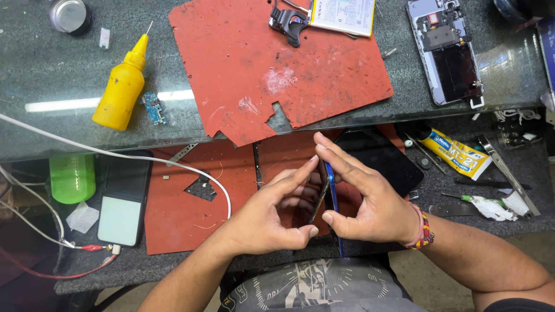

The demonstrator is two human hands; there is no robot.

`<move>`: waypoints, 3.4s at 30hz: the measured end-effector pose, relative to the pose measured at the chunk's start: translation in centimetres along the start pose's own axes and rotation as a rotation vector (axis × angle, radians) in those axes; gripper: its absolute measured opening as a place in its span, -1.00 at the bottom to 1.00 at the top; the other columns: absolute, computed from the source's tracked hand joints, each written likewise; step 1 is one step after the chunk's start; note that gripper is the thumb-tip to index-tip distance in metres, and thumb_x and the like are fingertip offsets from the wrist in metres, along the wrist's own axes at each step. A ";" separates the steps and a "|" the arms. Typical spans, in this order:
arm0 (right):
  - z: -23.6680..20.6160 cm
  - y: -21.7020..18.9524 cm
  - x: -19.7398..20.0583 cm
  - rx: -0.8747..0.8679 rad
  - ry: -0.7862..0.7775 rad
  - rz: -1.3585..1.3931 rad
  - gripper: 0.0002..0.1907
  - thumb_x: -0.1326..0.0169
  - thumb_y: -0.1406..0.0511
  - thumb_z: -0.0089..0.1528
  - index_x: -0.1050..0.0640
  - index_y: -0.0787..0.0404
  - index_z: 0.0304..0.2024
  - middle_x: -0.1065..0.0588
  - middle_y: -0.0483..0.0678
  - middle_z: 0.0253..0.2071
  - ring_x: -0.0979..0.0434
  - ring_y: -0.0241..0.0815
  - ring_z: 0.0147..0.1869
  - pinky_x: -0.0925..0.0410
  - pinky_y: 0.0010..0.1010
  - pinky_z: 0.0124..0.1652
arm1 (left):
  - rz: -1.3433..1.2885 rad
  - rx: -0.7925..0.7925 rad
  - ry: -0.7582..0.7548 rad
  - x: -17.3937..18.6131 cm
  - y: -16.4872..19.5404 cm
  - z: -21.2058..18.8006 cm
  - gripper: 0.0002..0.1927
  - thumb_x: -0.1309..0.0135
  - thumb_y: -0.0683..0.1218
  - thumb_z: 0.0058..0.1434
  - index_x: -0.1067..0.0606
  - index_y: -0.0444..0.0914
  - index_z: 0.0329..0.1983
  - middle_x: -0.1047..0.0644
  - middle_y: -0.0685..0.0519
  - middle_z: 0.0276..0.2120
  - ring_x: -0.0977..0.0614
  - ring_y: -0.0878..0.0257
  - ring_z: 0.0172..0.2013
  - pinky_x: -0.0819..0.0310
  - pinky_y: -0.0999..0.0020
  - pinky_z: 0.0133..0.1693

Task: The person pries open the back cover of a smartphone, removes the battery, and uses a pry tool to work on the internal components. They then connect a charging cable to test the phone, handle the screen assembly, and continue prying at internal parts on the workbench.

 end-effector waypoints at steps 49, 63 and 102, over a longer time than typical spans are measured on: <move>-0.6 0.2 0.8 -0.172 -0.066 0.381 -0.05 -0.14 0.30 0.19 -0.03 0.31 0.56 -0.07 0.14 0.62 -0.26 -0.05 0.57 -0.13 -0.18 0.49 | -0.287 0.135 -0.112 1.0 -0.1 -0.5 0.06 -0.19 -0.21 0.13 0.09 -0.18 0.64 -0.33 -0.07 0.38 -0.48 0.13 0.25 -0.40 0.18 0.28; -1.2 0.6 1.0 -0.252 -0.001 0.592 -0.04 -0.19 0.19 0.28 0.01 0.25 0.58 -0.01 0.11 0.65 -0.41 -0.15 0.37 -0.29 -0.20 0.37 | -0.407 0.045 -0.039 1.5 -0.7 -0.3 -0.36 -0.04 -0.06 0.34 -0.24 -0.40 0.43 -0.45 -0.17 0.26 -0.60 0.07 0.13 -0.57 0.11 0.16; -0.7 0.2 1.2 -0.461 0.109 1.040 -0.02 -0.20 0.12 0.25 0.01 0.23 0.54 -0.07 0.07 0.57 -0.39 0.08 0.37 -0.41 0.15 0.18 | -0.211 0.056 0.071 1.1 -2.0 -0.3 -0.35 0.10 -0.26 0.25 -0.17 -0.35 0.45 -0.48 -0.05 0.24 -0.59 0.21 0.13 -0.54 0.22 0.18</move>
Point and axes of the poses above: each hand's wrist, its own z-axis towards the middle knuckle, its own x-axis out of the back of the hand, y = z × x, the point moved 3 cm from there along z, towards the middle knuckle
